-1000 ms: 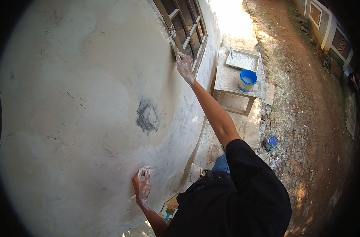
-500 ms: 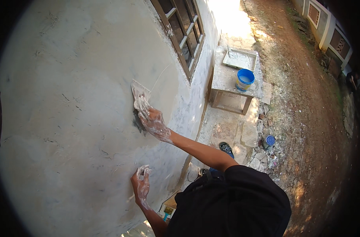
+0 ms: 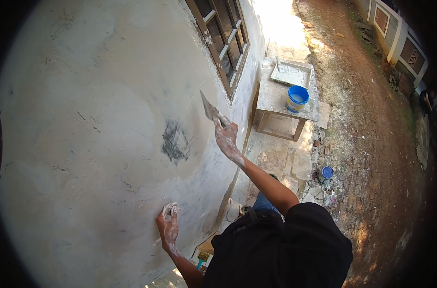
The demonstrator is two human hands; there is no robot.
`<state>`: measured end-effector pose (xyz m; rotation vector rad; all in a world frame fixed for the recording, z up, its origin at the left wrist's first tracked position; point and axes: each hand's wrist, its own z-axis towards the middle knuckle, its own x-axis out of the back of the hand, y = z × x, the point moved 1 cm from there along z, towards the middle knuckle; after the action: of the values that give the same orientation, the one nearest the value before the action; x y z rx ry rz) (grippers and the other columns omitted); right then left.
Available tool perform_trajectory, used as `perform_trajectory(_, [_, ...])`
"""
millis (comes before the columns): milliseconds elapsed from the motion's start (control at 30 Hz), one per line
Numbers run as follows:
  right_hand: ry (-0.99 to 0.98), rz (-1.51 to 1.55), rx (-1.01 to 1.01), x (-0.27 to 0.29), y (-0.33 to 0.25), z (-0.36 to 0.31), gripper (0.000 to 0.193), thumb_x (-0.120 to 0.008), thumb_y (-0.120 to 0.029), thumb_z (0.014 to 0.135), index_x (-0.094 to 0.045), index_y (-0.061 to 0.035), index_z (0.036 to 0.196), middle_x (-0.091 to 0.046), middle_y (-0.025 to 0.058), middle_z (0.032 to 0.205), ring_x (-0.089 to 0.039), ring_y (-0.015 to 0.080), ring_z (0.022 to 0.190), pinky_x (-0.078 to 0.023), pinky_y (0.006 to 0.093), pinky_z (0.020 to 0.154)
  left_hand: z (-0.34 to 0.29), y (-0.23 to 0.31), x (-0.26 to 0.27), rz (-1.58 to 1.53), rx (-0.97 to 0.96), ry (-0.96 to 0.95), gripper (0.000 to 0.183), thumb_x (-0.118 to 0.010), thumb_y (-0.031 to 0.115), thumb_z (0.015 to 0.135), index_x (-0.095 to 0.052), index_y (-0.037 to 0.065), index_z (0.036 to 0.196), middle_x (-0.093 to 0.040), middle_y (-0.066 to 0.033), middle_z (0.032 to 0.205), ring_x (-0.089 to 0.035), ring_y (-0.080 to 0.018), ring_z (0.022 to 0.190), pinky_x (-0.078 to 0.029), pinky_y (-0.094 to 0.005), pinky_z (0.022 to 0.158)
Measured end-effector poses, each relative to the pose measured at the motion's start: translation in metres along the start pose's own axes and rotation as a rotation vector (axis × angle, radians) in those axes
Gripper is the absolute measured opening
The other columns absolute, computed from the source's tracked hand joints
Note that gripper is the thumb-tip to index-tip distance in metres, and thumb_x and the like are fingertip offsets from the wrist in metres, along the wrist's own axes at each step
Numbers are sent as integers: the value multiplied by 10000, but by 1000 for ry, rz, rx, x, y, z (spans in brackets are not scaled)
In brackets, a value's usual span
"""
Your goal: The person applies and smooths plaster onto an exterior wall using a putty knife.
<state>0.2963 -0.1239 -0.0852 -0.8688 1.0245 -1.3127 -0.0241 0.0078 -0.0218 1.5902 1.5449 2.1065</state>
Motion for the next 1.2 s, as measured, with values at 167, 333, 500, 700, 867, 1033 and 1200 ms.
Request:
perform_trajectory(167, [143,-59,-74,-9,78,134,308,-553,-163,905,-650,-15,1157,-683,206,799,-601,257,652,-482,389,739,1,4,-5,58,-37,-38,178,-570,51,896,-643,-33,1035,-681,-110,897,-638,-179,826,-485,-309,795])
perform_trajectory(333, [69,-166,112,-62,100,138,321,-554,-165,880,-652,-52,1164,-644,284,928,-573,388,929,-406,480,906,1,6,-7,14,-4,-39,196,-583,52,864,-655,-24,1029,-688,-163,930,-646,-267,833,-480,-352,804])
perform_trajectory(500, [39,-281,24,-73,71,59,274,-564,-99,875,-672,-37,1119,-637,177,656,-574,223,536,-481,362,601,5,6,-9,23,-1,-43,198,-579,47,860,-656,-22,1028,-687,-164,928,-649,-268,840,-480,-354,808])
perform_trajectory(700, [10,-5,188,-74,8,-46,302,-592,-34,809,-655,4,1102,-642,157,712,-589,219,549,-480,348,578,11,7,-13,8,3,-68,197,-578,49,862,-659,-19,1029,-689,-168,921,-657,-272,829,-486,-357,793])
perform_trajectory(867, [-151,144,201,-95,-3,-117,292,-603,13,775,-622,26,1066,-649,182,944,-643,313,798,-513,339,700,12,13,-15,16,-26,-70,196,-596,64,865,-659,-21,1030,-688,-174,923,-656,-272,825,-486,-359,790])
perform_trajectory(1033, [-222,37,367,-104,-13,-149,393,-637,43,740,-605,7,1131,-652,157,1027,-644,299,877,-528,339,739,5,6,-10,2,-11,-50,196,-595,67,867,-657,-27,1027,-684,-177,934,-648,-274,829,-483,-361,797])
perform_trajectory(1200, [-336,-33,407,-97,-6,-181,288,-641,3,753,-620,3,1040,-652,149,965,-643,303,827,-524,350,701,0,-7,-8,39,-13,-64,163,-547,32,893,-627,-50,1009,-660,-117,896,-601,-173,809,-476,-313,791])
